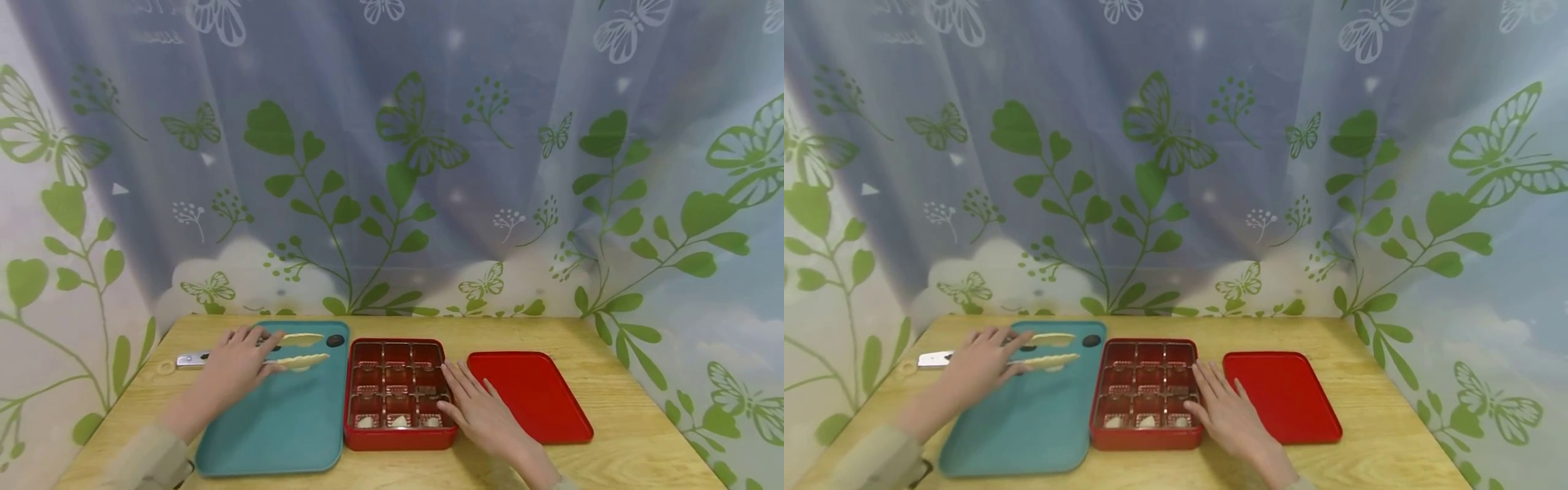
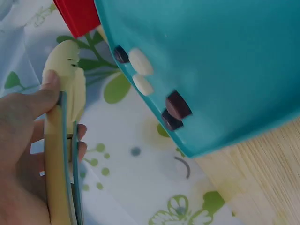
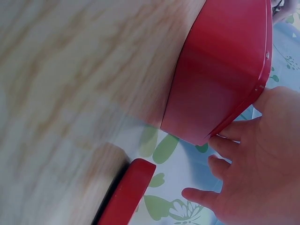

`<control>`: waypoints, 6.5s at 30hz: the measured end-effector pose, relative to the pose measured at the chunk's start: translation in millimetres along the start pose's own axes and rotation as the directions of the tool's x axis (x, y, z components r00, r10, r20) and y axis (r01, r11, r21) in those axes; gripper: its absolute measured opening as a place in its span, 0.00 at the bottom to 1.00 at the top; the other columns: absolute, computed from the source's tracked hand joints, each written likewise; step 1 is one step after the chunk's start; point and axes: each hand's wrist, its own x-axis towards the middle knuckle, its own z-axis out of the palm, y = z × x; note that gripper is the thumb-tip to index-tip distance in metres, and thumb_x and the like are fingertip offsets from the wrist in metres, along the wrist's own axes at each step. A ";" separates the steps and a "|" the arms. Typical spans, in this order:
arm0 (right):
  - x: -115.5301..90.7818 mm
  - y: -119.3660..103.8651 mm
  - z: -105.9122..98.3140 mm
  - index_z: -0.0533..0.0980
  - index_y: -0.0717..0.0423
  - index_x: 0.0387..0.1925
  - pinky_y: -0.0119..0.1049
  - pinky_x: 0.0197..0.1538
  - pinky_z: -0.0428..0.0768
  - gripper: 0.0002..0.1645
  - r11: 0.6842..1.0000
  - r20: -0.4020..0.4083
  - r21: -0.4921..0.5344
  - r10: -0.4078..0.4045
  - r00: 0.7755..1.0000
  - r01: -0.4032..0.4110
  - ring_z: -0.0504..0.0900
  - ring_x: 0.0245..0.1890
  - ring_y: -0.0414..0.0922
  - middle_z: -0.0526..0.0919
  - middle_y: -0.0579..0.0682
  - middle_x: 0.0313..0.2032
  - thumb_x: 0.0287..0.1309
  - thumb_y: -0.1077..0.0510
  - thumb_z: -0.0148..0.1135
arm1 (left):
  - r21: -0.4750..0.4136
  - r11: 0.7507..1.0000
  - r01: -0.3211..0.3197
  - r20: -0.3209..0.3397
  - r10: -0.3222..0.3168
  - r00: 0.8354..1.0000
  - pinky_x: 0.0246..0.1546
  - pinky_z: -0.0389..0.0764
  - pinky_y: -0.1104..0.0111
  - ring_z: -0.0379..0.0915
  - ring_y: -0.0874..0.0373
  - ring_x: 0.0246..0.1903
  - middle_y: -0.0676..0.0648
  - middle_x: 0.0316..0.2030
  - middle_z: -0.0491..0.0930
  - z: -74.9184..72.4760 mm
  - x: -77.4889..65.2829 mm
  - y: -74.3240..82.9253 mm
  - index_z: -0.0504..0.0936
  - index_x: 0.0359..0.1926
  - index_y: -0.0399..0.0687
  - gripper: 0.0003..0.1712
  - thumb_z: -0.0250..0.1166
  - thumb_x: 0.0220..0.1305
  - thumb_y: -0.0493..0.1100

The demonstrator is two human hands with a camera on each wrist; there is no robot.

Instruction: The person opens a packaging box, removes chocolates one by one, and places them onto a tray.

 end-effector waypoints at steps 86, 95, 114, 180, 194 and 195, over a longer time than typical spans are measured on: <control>-1.0 2.0 0.0 0.46 0.46 0.71 0.58 0.65 0.54 0.43 1.000 -0.005 -0.015 -0.011 1.000 0.011 0.45 0.71 0.47 0.46 0.48 0.71 0.62 0.30 0.33 | 0.122 0.947 -0.298 -0.042 0.305 0.951 0.41 0.68 0.65 0.71 0.58 0.42 0.59 0.43 0.78 -10.4 100.1 155.2 0.80 0.50 0.68 0.23 0.61 0.52 0.63; -0.9 0.4 0.3 0.46 0.47 0.71 0.58 0.65 0.53 0.42 1.000 -0.013 -0.005 -0.016 1.000 0.016 0.44 0.71 0.47 0.46 0.47 0.71 0.63 0.31 0.36 | 0.057 0.961 -0.270 -0.113 0.274 0.955 0.43 0.70 0.62 0.71 0.57 0.44 0.58 0.44 0.78 -11.2 87.2 137.2 0.78 0.52 0.66 0.22 0.60 0.57 0.60; -1.8 1.1 -2.3 0.47 0.48 0.71 0.58 0.65 0.54 0.42 1.000 -0.030 -0.021 -0.008 1.000 0.008 0.44 0.71 0.46 0.46 0.47 0.71 0.63 0.33 0.38 | 0.013 0.997 -0.072 -0.159 0.073 0.985 0.43 0.69 0.57 0.71 0.53 0.42 0.53 0.43 0.79 -34.0 43.4 48.6 0.79 0.54 0.60 0.24 0.68 0.53 0.50; -0.6 0.6 -0.7 0.46 0.47 0.71 0.58 0.66 0.53 0.42 1.000 -0.017 0.001 -0.004 1.000 0.004 0.44 0.71 0.46 0.46 0.45 0.71 0.63 0.33 0.39 | 0.151 0.919 -0.364 -0.050 0.375 0.926 0.43 0.70 0.60 0.69 0.54 0.44 0.53 0.43 0.76 -42.4 35.0 64.3 0.76 0.54 0.62 0.35 0.64 0.42 0.65; -0.4 0.2 1.5 0.46 0.47 0.71 0.59 0.65 0.53 0.42 1.000 -0.019 0.001 -0.016 1.000 0.016 0.45 0.71 0.48 0.46 0.47 0.71 0.63 0.32 0.36 | 0.277 0.780 -0.561 0.090 0.561 0.823 0.55 0.68 0.63 0.70 0.59 0.48 0.58 0.43 0.77 -54.4 50.2 100.7 0.79 0.49 0.68 0.23 0.69 0.49 0.51; -0.5 0.2 1.2 0.46 0.47 0.71 0.59 0.65 0.53 0.42 1.000 -0.018 0.001 -0.015 1.000 0.015 0.45 0.71 0.47 0.46 0.47 0.71 0.63 0.32 0.37 | 0.290 0.770 -0.568 0.087 0.570 0.817 0.55 0.68 0.63 0.70 0.60 0.48 0.58 0.42 0.77 -55.0 52.0 103.7 0.80 0.47 0.68 0.20 0.68 0.50 0.49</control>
